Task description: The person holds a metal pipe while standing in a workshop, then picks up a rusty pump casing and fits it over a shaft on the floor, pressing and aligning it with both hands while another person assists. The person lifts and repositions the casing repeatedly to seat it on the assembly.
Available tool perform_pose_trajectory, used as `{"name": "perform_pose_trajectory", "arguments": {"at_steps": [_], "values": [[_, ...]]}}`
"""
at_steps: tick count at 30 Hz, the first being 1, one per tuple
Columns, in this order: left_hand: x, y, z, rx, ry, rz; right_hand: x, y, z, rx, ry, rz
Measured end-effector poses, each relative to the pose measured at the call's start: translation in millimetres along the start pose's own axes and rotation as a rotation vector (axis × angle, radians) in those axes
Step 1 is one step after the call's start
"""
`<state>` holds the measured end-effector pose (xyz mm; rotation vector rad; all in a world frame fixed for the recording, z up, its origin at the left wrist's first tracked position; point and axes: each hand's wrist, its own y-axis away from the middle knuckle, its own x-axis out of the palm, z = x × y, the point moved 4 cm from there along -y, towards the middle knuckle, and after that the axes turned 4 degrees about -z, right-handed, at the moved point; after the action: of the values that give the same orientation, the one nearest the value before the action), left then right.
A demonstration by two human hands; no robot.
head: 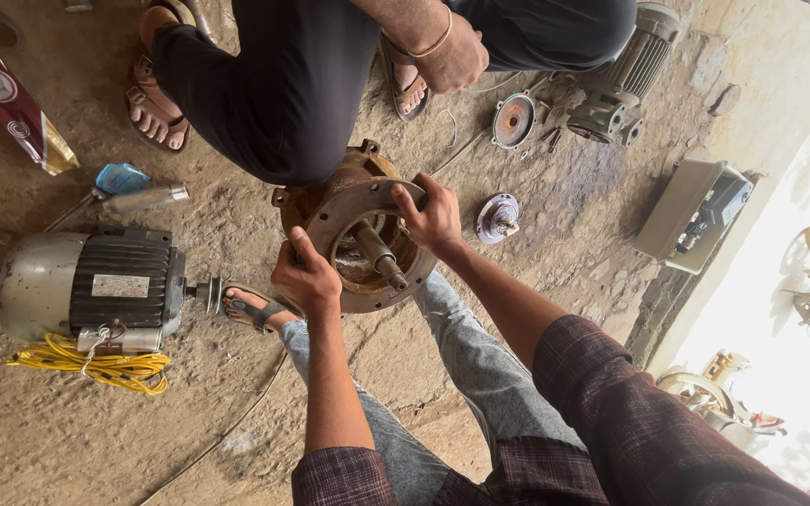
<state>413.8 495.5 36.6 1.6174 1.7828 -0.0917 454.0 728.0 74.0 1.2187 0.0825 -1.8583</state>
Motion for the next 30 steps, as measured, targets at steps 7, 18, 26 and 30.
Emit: {"name": "perform_pose_trajectory", "arguments": {"at_steps": [7,18,26,30], "values": [[-1.2,0.8,-1.7,-0.001,-0.006,-0.003,1.0,-0.8,-0.1,0.01,0.014,0.016],[-1.6,2.5,-2.0,-0.025,0.017,-0.006,1.2,0.8,-2.9,-0.011,0.013,0.005],[-0.7,1.7,3.5,-0.032,0.001,-0.031,0.9,1.0,-0.9,-0.057,-0.006,-0.033],[0.2,2.7,6.6,-0.042,0.03,-0.038,1.8,1.2,-3.6,-0.012,-0.013,-0.015]]}}
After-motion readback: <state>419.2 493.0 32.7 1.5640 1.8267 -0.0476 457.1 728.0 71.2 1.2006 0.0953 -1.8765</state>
